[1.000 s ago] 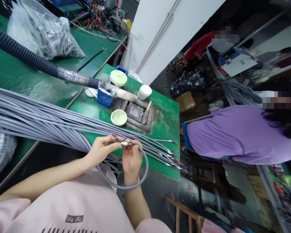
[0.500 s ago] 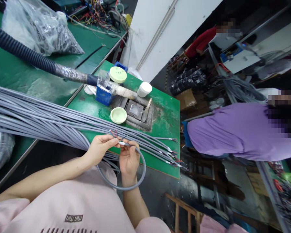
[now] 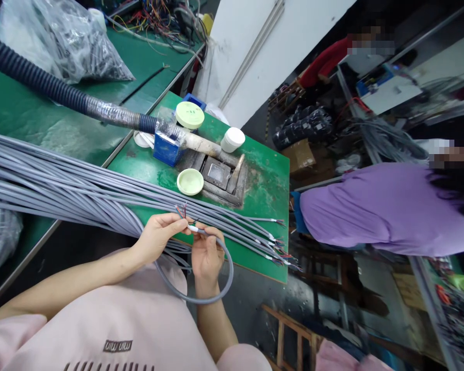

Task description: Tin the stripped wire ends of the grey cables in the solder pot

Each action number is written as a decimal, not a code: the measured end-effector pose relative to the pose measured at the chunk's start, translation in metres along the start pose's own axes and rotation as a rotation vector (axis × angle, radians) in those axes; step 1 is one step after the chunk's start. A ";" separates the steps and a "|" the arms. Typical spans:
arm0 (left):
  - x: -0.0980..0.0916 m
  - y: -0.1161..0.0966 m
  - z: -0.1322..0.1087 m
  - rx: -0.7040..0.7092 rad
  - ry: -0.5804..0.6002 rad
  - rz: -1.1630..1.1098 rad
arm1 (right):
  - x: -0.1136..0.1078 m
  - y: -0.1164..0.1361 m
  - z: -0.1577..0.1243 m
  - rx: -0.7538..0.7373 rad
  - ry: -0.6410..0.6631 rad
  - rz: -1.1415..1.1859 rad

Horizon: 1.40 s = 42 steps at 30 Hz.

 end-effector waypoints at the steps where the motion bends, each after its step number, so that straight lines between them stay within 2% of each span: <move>1: 0.000 0.000 0.000 0.001 -0.003 0.001 | 0.000 0.000 -0.001 -0.019 0.010 -0.012; 11: -0.004 0.004 0.000 0.010 -0.003 0.008 | -0.003 0.013 -0.004 -0.295 0.127 -0.261; 17: -0.005 0.007 -0.001 0.005 0.002 0.020 | -0.002 0.019 -0.006 -0.291 0.128 -0.354; 24: -0.004 0.007 -0.003 0.040 0.028 0.111 | 0.000 0.025 -0.012 -0.391 0.214 -0.389; 27: -0.001 0.008 -0.002 0.055 0.079 0.200 | -0.002 0.033 -0.016 -0.416 0.229 -0.470; 29: -0.001 0.007 0.000 0.081 0.139 0.343 | -0.014 0.044 -0.021 -0.452 0.230 -0.619; 31: -0.003 0.004 0.003 0.171 0.191 0.572 | -0.039 0.059 -0.029 -0.529 0.217 -0.837; 34: -0.010 -0.004 0.010 0.446 0.227 0.981 | -0.095 0.084 -0.052 -0.653 0.195 -1.214; 35: -0.012 -0.005 0.013 0.517 0.229 1.115 | -0.115 0.091 -0.060 -0.636 0.204 -1.347; 36: -0.013 -0.005 0.016 0.566 0.232 1.244 | -0.134 0.096 -0.069 -0.558 0.237 -1.484; 37: -0.013 -0.004 0.019 0.595 0.232 1.362 | -0.152 0.097 -0.077 -0.419 0.309 -1.617; 39: -0.009 0.000 0.023 0.619 0.241 1.559 | -0.178 0.101 -0.090 -0.174 0.315 -1.780; 40: -0.006 0.004 0.024 0.626 0.247 1.628 | -0.183 0.102 -0.094 -0.095 0.292 -1.791; 42: 0.003 0.010 0.025 0.631 0.260 1.721 | -0.178 0.099 -0.094 -0.017 0.222 -1.663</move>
Point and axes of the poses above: each hand's wrist, its own z-axis towards the middle knuckle, its own x-axis out of the palm, y = z × x, the point moved 3 cm from there along z, towards the middle knuckle, and after that the axes turned 5 degrees about -x, right-handed, at the moved point
